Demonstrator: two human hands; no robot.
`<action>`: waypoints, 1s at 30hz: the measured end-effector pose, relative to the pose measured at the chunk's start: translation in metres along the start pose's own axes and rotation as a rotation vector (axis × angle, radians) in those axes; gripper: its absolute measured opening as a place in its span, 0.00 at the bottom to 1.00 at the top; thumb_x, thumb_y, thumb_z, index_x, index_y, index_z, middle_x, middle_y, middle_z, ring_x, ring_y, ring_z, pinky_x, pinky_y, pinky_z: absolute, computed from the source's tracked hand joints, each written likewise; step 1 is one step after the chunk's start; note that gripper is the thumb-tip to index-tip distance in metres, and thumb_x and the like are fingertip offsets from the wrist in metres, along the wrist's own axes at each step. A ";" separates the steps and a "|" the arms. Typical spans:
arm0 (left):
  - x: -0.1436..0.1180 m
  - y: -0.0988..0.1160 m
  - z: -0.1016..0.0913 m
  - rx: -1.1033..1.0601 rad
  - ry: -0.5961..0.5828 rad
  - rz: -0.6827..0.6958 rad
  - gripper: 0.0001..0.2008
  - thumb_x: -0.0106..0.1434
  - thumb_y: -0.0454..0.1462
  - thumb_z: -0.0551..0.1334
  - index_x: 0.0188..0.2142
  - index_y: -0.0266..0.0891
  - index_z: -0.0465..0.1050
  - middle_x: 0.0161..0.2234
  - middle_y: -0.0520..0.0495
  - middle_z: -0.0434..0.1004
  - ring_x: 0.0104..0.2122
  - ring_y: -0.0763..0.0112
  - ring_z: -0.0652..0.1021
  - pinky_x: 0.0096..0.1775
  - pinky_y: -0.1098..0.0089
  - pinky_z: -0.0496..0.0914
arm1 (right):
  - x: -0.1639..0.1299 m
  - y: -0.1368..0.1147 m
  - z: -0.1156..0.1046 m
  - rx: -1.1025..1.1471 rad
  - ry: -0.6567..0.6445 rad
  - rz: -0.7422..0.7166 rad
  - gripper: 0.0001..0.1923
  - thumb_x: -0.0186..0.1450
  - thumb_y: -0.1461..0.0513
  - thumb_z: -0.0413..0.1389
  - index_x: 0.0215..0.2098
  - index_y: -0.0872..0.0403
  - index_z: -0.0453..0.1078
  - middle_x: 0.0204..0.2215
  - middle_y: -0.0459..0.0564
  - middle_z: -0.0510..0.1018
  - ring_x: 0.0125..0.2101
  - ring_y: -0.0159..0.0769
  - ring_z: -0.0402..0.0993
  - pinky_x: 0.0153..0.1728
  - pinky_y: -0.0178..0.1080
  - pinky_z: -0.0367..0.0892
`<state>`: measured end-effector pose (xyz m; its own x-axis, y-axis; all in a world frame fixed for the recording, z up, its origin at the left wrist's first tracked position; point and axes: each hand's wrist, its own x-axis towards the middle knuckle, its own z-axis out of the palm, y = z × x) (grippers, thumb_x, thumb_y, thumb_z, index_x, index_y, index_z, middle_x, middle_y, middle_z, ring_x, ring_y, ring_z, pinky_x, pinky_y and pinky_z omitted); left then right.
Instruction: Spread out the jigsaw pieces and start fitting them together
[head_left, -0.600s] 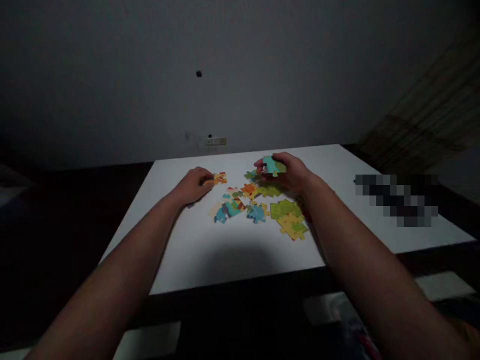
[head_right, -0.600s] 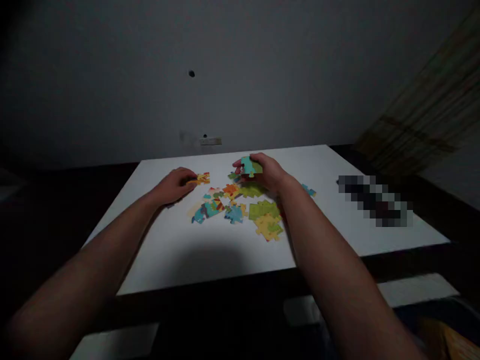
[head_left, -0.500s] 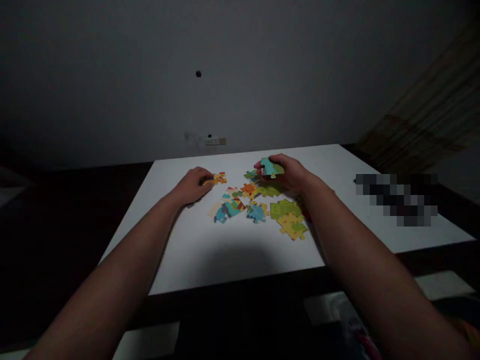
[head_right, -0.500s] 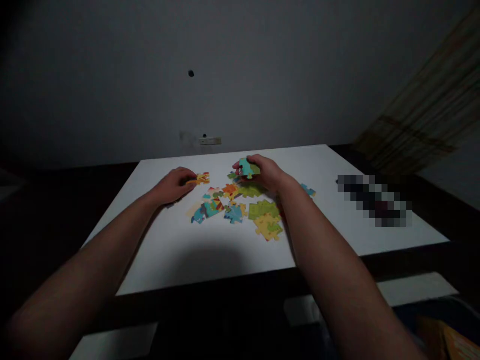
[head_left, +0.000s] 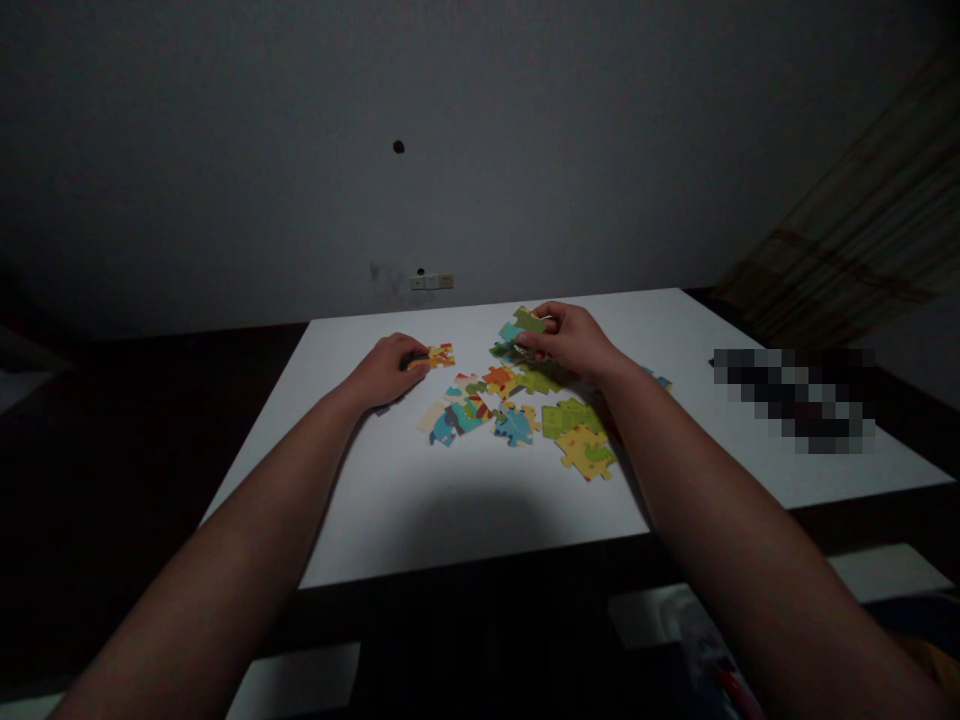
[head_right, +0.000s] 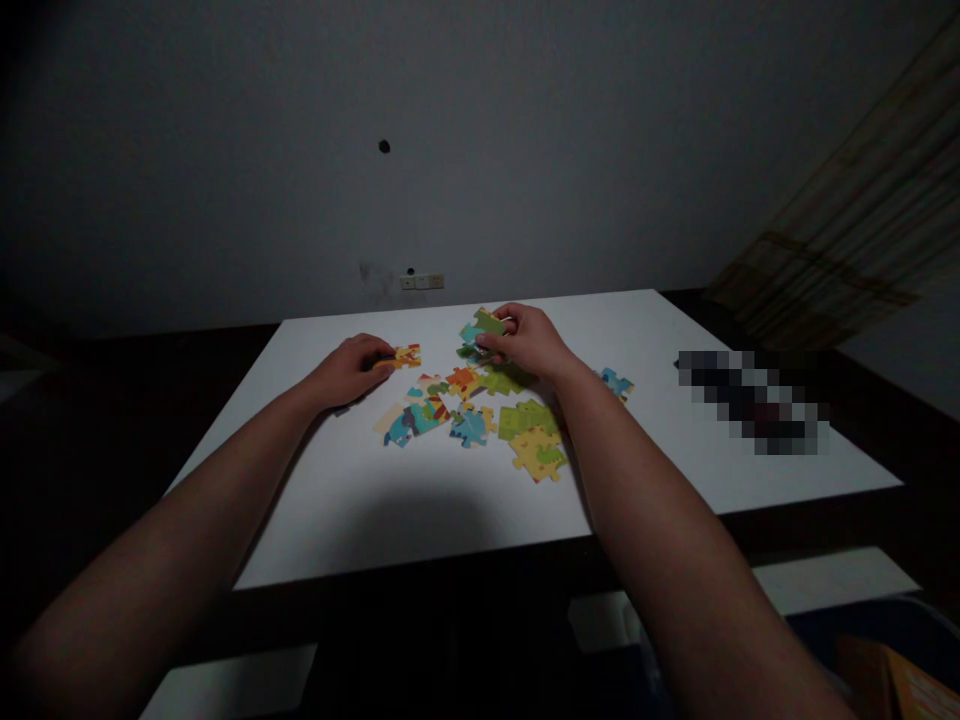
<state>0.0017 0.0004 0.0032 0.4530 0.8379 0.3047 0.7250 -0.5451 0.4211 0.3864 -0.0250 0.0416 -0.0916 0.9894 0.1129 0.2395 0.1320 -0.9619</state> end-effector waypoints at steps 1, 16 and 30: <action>0.000 0.000 0.000 0.000 0.000 0.000 0.20 0.72 0.52 0.68 0.51 0.44 0.93 0.55 0.33 0.93 0.57 0.41 0.89 0.66 0.42 0.81 | 0.002 0.001 0.001 -0.008 -0.002 -0.011 0.17 0.63 0.59 0.81 0.44 0.50 0.82 0.31 0.45 0.86 0.29 0.36 0.78 0.31 0.38 0.73; 0.000 -0.007 0.005 0.000 0.004 0.001 0.20 0.73 0.53 0.69 0.52 0.45 0.92 0.55 0.34 0.93 0.56 0.42 0.88 0.66 0.40 0.81 | 0.002 0.009 0.011 -0.181 -0.038 -0.051 0.13 0.65 0.60 0.76 0.48 0.54 0.89 0.35 0.53 0.91 0.34 0.44 0.86 0.37 0.41 0.79; 0.000 -0.001 0.001 -0.002 -0.009 -0.020 0.19 0.72 0.51 0.69 0.52 0.46 0.92 0.56 0.34 0.93 0.59 0.43 0.88 0.69 0.40 0.80 | 0.003 0.008 -0.028 -1.079 0.211 0.106 0.21 0.76 0.64 0.62 0.61 0.52 0.91 0.60 0.68 0.93 0.55 0.60 0.91 0.55 0.51 0.82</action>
<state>0.0017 0.0008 0.0017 0.4429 0.8490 0.2881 0.7329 -0.5279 0.4291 0.4147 -0.0193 0.0412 0.1213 0.9758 0.1821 0.9635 -0.0716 -0.2581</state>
